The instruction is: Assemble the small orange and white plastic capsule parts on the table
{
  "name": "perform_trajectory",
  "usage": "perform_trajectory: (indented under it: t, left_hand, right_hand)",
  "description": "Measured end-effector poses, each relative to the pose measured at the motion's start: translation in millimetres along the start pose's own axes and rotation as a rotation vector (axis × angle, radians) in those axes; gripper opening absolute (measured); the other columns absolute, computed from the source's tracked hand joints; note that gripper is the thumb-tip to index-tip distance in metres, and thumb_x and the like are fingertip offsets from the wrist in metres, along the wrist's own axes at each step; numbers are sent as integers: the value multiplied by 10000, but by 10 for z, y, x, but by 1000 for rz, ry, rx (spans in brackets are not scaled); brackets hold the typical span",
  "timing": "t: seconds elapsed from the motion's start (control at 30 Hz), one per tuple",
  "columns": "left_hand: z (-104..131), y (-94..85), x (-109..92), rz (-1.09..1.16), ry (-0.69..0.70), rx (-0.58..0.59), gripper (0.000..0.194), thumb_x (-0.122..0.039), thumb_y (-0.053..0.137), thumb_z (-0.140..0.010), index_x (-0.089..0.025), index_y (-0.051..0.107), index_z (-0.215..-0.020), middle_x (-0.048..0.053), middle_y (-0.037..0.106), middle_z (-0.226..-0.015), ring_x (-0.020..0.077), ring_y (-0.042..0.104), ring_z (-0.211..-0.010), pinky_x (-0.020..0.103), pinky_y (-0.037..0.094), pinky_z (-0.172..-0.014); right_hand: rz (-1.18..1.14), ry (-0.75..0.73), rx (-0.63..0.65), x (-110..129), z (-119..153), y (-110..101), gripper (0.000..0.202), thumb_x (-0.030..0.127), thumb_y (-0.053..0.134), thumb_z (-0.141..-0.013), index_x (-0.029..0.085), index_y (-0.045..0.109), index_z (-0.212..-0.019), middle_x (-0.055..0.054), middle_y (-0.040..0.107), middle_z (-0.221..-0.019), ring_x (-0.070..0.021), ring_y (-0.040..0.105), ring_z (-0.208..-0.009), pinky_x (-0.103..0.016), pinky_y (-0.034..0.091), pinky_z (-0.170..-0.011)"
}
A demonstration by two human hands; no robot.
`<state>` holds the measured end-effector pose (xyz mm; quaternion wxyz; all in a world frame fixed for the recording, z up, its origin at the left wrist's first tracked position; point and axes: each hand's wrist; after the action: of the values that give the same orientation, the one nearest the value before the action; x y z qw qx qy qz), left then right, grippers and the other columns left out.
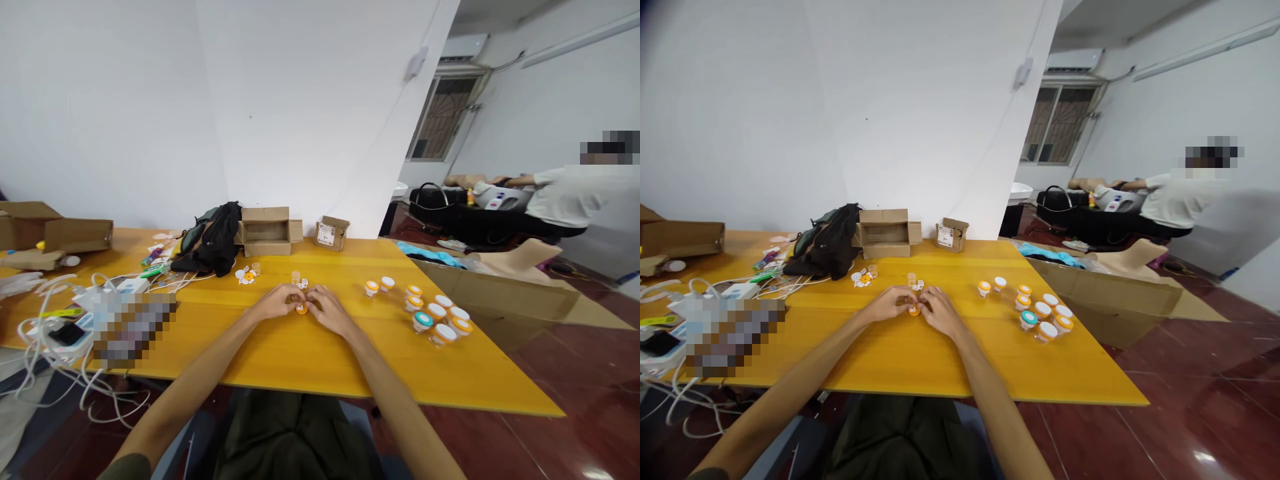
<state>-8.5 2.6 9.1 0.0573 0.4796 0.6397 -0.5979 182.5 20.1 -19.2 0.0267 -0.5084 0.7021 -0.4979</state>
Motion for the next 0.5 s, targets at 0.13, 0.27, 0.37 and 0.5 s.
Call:
perform_trajectory:
  t: [0.13,0.27,0.37,0.5]
  left_hand:
    - [12,-26,-24,-87,13,-6,119,-158,555,-800,-172,661,-853,12,658,-804,137,576,-731,243,461,-723]
    - [31,-55,-40,-167,-1,36,100,-238,627,-779,-194,638,-868,2,636,-814,152,565,-743,259,454,-715]
    - [38,-63,-44,-195,-14,61,202,-311,723,-720,-203,630,-863,3,640,-839,174,580,-789,276,461,-745]
    - [32,-57,-46,-207,-12,54,152,-268,730,-725,-198,636,-822,15,657,-864,195,607,-853,299,465,-809]
  right_hand:
    - [92,41,-74,-64,12,6,143,124,532,-872,225,633,-870,-49,624,-932,-204,581,-913,-342,462,-828]
    - [220,34,-83,-109,30,6,166,115,526,-877,217,656,-862,-66,631,-933,-212,588,-900,-341,464,-820]
    - [267,22,-68,-113,33,8,178,117,529,-880,219,674,-861,-70,640,-929,-214,600,-887,-339,471,-802]
    - [278,10,-53,-105,27,11,191,119,526,-885,223,683,-853,-71,646,-911,-214,606,-871,-336,477,-782]
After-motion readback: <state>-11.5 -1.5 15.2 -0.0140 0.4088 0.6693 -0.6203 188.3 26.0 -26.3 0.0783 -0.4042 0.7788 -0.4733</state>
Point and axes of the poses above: each hand's wrist, its own z-axis away from the middle knuckle, its own y-axis out of the palm, x = y × z
